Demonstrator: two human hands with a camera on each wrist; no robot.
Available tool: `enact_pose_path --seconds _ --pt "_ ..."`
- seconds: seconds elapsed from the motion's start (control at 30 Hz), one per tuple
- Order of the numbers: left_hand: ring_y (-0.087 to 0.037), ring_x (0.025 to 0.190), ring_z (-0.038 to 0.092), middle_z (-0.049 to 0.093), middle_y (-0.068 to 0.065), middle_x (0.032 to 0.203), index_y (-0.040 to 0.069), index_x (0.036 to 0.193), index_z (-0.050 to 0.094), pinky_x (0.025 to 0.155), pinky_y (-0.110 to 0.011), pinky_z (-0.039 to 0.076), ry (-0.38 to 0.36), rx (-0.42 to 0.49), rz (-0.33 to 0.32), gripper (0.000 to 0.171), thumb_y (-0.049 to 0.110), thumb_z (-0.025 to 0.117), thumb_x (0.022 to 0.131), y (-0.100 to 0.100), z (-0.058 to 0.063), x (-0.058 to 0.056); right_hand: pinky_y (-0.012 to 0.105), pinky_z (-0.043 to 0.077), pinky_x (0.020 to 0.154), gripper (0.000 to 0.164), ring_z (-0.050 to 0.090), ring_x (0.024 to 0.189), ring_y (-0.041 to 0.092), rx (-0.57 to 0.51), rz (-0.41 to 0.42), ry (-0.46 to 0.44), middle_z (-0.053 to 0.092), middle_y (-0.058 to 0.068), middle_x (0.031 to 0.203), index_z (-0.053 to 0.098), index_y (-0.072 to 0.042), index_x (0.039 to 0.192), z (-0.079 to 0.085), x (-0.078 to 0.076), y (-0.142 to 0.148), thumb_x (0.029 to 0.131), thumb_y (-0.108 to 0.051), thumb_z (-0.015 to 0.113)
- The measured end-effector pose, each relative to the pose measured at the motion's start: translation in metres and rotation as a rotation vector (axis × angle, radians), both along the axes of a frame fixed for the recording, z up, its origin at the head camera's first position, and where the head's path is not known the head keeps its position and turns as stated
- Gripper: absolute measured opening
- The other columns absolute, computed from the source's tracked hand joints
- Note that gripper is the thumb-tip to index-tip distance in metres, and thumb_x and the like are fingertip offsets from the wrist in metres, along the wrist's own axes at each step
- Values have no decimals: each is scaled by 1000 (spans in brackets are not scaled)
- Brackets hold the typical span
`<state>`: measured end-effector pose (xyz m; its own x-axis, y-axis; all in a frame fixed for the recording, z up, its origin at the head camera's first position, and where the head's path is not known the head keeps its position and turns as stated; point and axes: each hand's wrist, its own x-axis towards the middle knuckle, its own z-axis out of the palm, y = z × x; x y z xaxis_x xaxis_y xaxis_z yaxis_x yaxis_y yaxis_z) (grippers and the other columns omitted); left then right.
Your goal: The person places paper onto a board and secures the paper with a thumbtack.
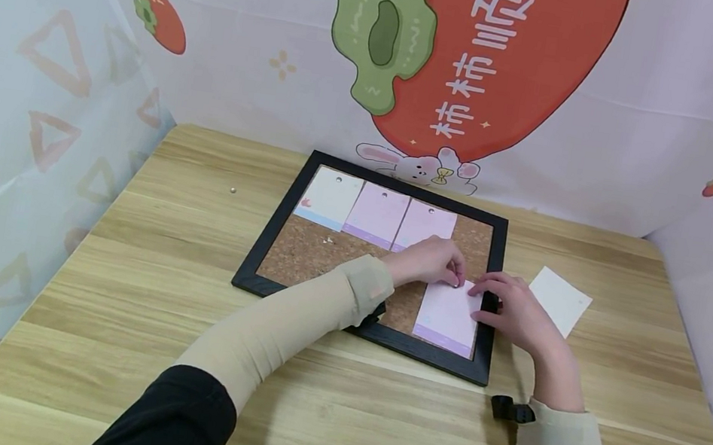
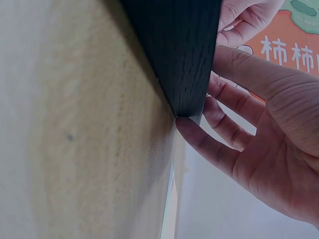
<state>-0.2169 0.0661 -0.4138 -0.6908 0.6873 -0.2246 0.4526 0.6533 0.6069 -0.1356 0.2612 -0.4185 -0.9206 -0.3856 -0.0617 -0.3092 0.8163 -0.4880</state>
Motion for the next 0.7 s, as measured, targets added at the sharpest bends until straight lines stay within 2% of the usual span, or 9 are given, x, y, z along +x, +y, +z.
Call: enact_pose_path --seconds 0.2,0.5,0.7 --pt "-10 90 63 74 4 98 18 93 78 84 -24 46 17 -17 17 10 20 68 96 2 2 1 63 37 105 24 51 121 46 0 0 2 63 23 126 71 -6 106 -1 0 0 83 -8 80" --pt "-12 94 64 76 4 99 16 93 80 85 -24 47 -14 -16 74 10 19 71 94 4 5 0 62 39 103 25 52 118 46 -6 19 30 63 24 126 71 -4 106 -2 -1 1 82 -4 79" --pt "-11 92 64 76 4 98 16 92 80 82 -22 47 -16 -7 88 8 19 73 92 3 5 -1 62 39 103 25 52 119 46 -2 14 20 62 25 127 71 -4 106 -1 -1 2 82 -5 79"
